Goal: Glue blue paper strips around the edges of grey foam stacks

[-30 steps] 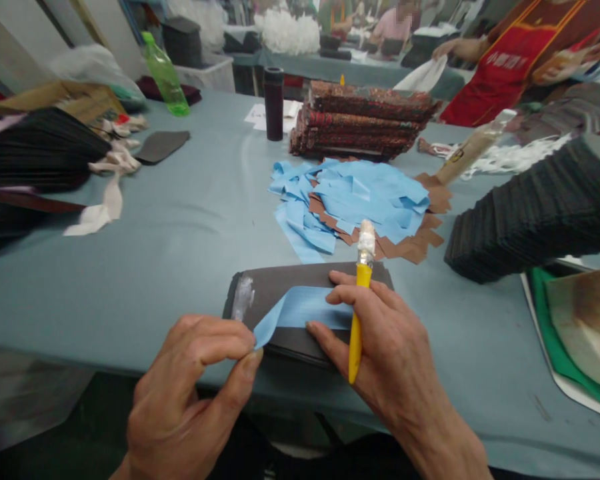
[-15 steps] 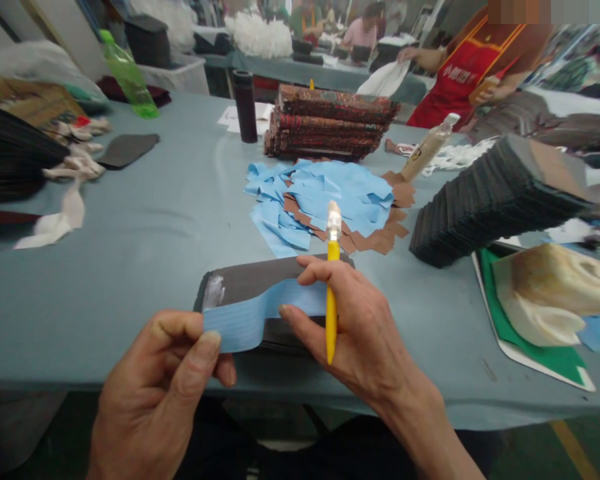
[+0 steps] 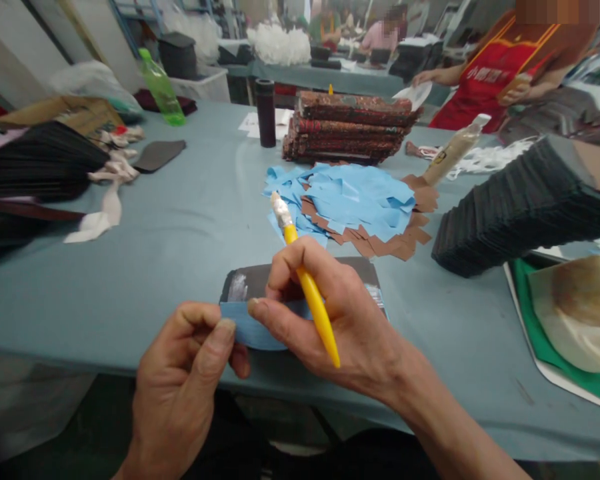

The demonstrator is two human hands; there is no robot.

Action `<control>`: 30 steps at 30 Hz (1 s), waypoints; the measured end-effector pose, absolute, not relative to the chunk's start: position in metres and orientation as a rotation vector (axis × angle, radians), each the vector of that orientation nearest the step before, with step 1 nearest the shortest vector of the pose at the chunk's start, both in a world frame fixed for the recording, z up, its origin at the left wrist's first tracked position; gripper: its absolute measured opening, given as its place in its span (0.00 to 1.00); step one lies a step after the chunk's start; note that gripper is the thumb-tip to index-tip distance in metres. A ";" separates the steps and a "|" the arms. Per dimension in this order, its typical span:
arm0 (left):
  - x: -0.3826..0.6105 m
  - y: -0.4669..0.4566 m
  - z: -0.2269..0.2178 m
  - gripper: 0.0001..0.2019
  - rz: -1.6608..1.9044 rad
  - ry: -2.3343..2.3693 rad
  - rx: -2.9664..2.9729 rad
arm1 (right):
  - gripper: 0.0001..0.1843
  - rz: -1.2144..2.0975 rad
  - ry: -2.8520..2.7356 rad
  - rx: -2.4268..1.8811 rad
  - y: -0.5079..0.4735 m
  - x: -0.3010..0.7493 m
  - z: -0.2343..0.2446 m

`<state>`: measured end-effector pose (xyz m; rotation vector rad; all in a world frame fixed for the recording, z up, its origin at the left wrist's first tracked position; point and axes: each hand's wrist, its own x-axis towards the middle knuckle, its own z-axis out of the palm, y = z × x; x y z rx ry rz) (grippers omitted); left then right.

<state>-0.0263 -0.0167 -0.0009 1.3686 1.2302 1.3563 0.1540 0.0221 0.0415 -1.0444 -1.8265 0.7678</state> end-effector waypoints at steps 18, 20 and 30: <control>-0.066 -0.013 -0.045 0.08 1.463 1.516 1.460 | 0.08 0.751 -1.992 -1.212 0.044 0.144 0.025; -0.066 -0.011 -0.048 0.08 1.444 1.508 1.494 | 0.08 0.752 -1.987 -1.215 0.045 0.142 0.024; -0.061 -0.006 -0.058 0.13 1.394 1.419 1.649 | 0.08 0.726 -1.992 -1.235 0.054 0.139 0.020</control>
